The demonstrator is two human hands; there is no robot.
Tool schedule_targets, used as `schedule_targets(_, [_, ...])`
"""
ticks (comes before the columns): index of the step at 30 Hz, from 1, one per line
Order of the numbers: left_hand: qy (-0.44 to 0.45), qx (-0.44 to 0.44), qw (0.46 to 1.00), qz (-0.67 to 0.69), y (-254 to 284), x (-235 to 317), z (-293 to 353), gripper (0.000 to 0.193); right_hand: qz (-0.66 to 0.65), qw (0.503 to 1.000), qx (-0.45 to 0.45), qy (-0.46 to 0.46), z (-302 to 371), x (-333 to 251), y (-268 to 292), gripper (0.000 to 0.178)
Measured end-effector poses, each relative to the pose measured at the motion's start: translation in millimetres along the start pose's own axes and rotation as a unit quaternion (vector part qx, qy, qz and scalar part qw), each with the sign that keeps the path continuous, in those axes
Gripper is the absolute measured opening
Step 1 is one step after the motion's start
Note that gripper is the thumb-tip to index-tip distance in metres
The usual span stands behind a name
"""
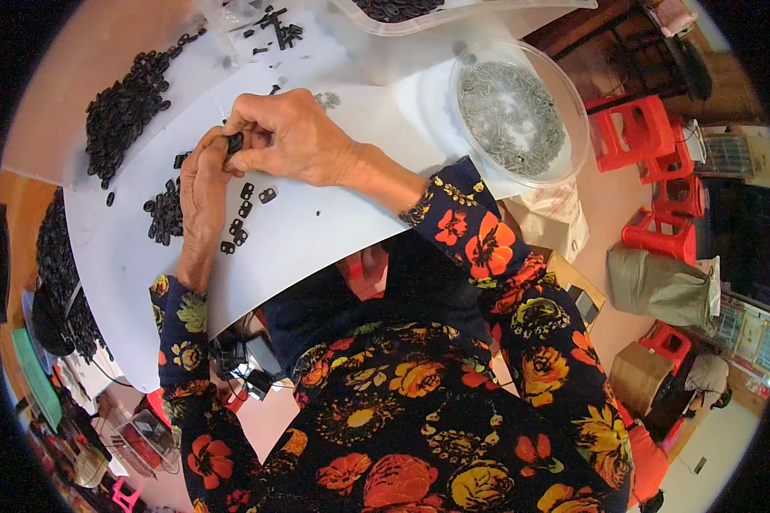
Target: The person assembles small black plastic or rubber components by hand on a table.
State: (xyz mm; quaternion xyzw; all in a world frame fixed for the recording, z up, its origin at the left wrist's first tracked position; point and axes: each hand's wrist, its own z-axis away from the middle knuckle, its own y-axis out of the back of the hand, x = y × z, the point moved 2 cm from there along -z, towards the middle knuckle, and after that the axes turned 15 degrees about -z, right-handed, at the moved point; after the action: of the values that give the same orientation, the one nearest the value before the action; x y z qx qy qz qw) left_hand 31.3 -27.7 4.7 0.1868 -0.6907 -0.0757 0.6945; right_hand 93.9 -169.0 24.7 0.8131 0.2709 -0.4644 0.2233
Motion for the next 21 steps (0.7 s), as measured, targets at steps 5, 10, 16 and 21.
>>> schedule_targets(5, [-0.012, -0.009, 1.0, -0.02, 3.5, 1.2, -0.2, 0.029, 0.007, 1.0, -0.005, 0.012, 0.2, 5.7, -0.2, 0.02])
schedule_targets(10, [-0.034, -0.037, 0.998, 0.04, 8.3, -15.4, -6.7, 0.032, -0.029, 0.999, 0.011, -0.028, -7.8, -3.4, -7.6, 0.016])
schedule_targets(16, [-0.043, -0.036, 0.998, 0.029, 1.1, -4.5, 4.9, 0.054, 0.255, 0.941, 0.059, 0.212, -45.2, -77.5, 17.4, 0.01])
schedule_targets(21, [-0.073, -0.068, 0.995, 0.031, -3.2, -1.9, 12.9, 0.054, 0.398, 0.903, 0.091, 0.135, -89.3, -105.4, 88.5, 0.011])
